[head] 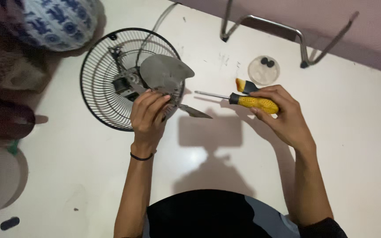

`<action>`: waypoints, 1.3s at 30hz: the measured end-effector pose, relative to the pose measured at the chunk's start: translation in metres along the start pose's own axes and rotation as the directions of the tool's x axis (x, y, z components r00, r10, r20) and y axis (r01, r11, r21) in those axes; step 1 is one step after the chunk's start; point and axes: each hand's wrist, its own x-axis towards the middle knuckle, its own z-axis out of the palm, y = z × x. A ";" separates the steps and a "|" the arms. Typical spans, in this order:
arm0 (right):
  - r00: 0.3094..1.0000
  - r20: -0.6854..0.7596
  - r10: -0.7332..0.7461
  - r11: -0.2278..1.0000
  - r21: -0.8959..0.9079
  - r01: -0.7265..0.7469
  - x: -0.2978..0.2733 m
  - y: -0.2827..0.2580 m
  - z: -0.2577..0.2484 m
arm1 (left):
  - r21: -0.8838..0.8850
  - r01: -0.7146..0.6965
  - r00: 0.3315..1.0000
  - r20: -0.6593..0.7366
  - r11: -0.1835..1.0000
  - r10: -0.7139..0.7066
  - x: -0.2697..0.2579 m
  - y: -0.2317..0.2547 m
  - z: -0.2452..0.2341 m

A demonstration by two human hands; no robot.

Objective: The person uses a screwdriver to loosen and remove the fan blades from the motor hub of a table fan. They then remove the central hub cap and set the components aside on the table.

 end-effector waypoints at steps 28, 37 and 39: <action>0.916 -0.055 -0.397 0.875 0.281 0.395 0.083 -0.106 0.088 | 0.147 0.173 0.974 -0.170 0.974 -0.148 -0.052 -0.067 -0.036; 0.914 -0.066 -0.401 0.891 0.205 0.406 0.085 -0.105 0.102 | 0.117 0.169 0.973 -0.178 0.979 -0.147 -0.051 -0.064 -0.037; 0.913 -0.054 -0.405 0.891 0.200 0.407 0.084 -0.106 0.103 | 0.131 0.165 0.974 -0.180 0.978 -0.140 -0.051 -0.063 -0.035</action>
